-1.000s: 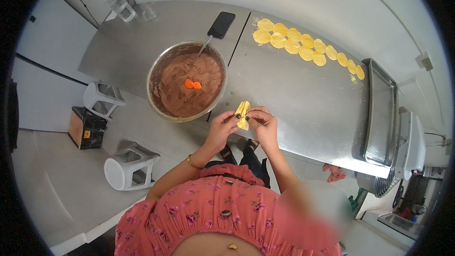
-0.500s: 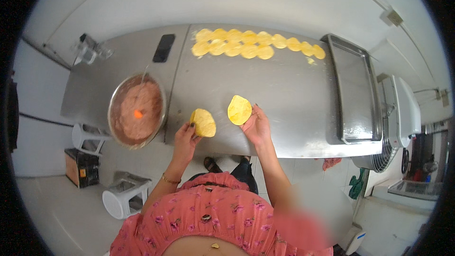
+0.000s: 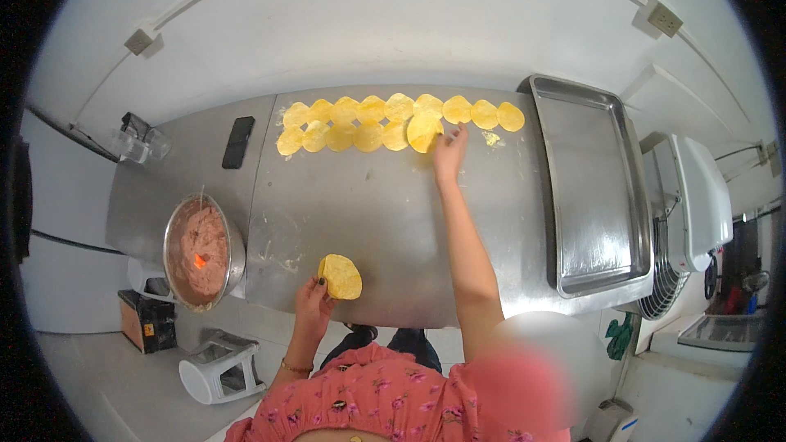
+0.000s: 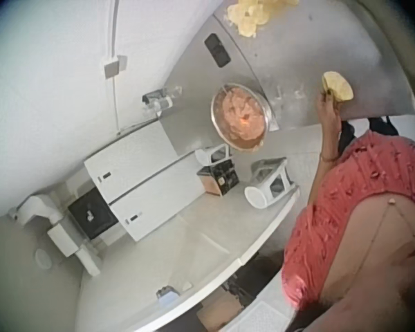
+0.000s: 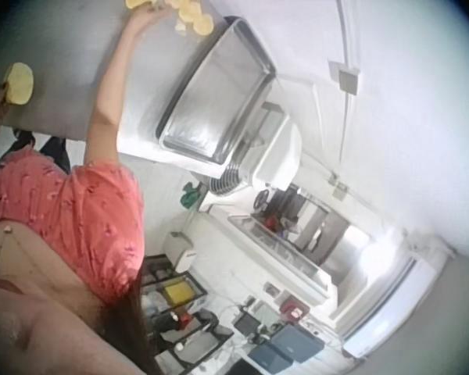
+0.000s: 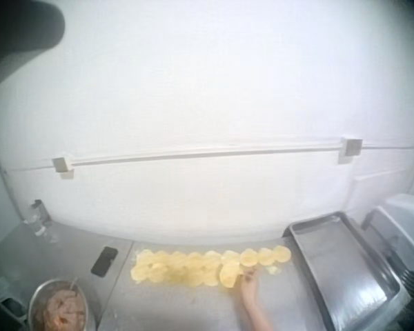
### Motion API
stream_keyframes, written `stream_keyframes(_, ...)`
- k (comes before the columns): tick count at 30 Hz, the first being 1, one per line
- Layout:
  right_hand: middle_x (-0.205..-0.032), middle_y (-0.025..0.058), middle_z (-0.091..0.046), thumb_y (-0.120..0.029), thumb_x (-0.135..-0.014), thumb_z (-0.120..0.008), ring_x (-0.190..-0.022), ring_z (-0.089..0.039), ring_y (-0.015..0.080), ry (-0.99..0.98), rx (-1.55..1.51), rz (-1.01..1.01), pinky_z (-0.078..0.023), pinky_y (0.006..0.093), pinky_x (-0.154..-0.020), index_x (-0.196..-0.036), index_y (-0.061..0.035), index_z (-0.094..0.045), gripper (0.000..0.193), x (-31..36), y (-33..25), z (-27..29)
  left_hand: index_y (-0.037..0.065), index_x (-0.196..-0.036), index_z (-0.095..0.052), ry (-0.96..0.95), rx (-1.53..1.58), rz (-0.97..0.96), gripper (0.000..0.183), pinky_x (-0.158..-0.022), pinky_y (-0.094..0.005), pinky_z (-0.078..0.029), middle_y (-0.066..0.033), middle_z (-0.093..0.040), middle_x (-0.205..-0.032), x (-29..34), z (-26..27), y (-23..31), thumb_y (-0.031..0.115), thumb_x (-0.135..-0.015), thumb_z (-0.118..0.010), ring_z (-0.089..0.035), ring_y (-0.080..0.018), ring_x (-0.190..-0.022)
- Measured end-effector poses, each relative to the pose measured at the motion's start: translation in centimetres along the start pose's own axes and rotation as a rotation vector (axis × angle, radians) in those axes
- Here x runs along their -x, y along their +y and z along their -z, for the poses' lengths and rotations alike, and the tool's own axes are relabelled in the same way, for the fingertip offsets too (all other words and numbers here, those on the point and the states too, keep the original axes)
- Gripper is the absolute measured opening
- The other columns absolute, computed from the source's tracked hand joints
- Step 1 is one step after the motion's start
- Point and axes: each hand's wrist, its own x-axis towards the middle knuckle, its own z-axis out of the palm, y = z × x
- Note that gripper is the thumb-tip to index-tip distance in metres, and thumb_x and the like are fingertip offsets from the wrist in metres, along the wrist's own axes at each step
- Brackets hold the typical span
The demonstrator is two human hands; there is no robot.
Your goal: The person removes yellow dough slices from a plastic bag and places them one by one in a row on a stainless steel countertop. They continue arranging the slices in a line across the surface.
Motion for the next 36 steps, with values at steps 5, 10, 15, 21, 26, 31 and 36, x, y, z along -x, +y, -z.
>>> stream_keyframes(5,-0.117,0.0119,-0.052,-0.01,-0.077,-0.061,-0.112,-0.044,0.0319,-0.089,0.708,0.666,-0.036,0.0419,-0.095,-0.111,-0.0096,-0.058,0.034,-0.7,5.1,0.1,0.005,-0.109,-0.051,0.041,0.018,-0.017,0.02,-0.081,-0.0328,-0.052,-0.0053,-0.059,-0.104,0.3,-0.3,-0.3,0.012,-0.09,-0.052,-0.06,-0.016,-0.095)
stream_keyframes(10,-0.115,0.0073,-0.054,-0.016,-0.075,-0.065,-0.111,-0.045,0.0293,-0.097,0.753,0.608,-0.037,0.0419,-0.093,-0.098,-0.0118,-0.067,0.023,-1.6,6.9,0.5,0.005,-0.11,-0.051,0.033,0.025,-0.022,0.021,-0.081,-0.0325,-0.052,-0.0049,-0.06,-0.104,0.2,-0.8,0.0,0.012,-0.09,-0.052,-0.06,-0.016,-0.096)
stream_keyframes(15,-0.112,0.0071,-0.056,-0.017,-0.075,-0.066,-0.106,-0.048,0.028,-0.062,0.789,0.635,-0.039,0.0409,-0.089,-0.099,-0.0124,-0.066,0.025,-1.9,7.0,0.6,0.005,-0.108,-0.051,0.028,0.007,-0.007,0.02,-0.08,-0.0315,-0.051,-0.0048,-0.059,-0.104,0.2,-1.1,-0.1,0.013,-0.09,-0.053,-0.059,-0.0155,-0.095)
stream_keyframes(21,-0.113,0.008,-0.055,-0.014,-0.074,-0.066,-0.106,-0.048,0.0292,-0.109,0.774,0.52,-0.039,0.0404,-0.089,-0.1,-0.0103,-0.065,0.027,-1.6,6.2,0.5,0.005,-0.109,-0.05,0.007,0.009,0.004,0.022,-0.082,-0.0317,-0.049,-0.005,-0.057,-0.107,0.2,-0.4,0.2,0.015,-0.09,-0.054,-0.057,-0.0156,-0.099)
stream_keyframes(26,-0.105,0.0105,-0.058,-0.012,-0.072,-0.068,-0.096,-0.055,0.0298,-0.183,0.463,0.587,-0.044,0.0379,-0.083,-0.099,-0.0065,-0.064,0.027,3.5,1.8,0.7,0.005,-0.11,-0.049,-0.001,0.01,-0.005,0.022,-0.085,-0.0309,-0.048,-0.0039,-0.056,-0.106,-0.4,0.1,1.2,0.015,-0.09,-0.053,-0.056,-0.0144,-0.1)
stream_keyframes(31,-0.095,0.0102,-0.063,-0.011,-0.073,-0.071,-0.084,-0.061,0.022,-0.903,0.072,0.412,-0.051,0.0318,-0.071,-0.093,-0.0017,-0.062,0.023,17.4,-3.5,1.2,0.003,-0.108,-0.051,-0.058,0.068,-0.076,0.022,-0.082,-0.0303,-0.049,-0.0041,-0.057,-0.102,-1.6,-0.1,2.0,0.014,-0.09,-0.054,-0.057,-0.0131,-0.095)
stream_keyframes(36,-0.095,0.0096,-0.064,-0.006,-0.075,-0.067,-0.083,-0.062,0.0192,-0.824,0.035,0.253,-0.053,0.0308,-0.072,-0.092,0.0004,-0.062,0.019,24.0,-6.1,1.6,0.005,-0.105,-0.053,-0.091,0.107,-0.036,0.017,-0.08,-0.0278,-0.05,-0.0021,-0.058,-0.101,-2.2,-0.1,2.3,0.011,-0.089,-0.055,-0.057,-0.0107,-0.092)
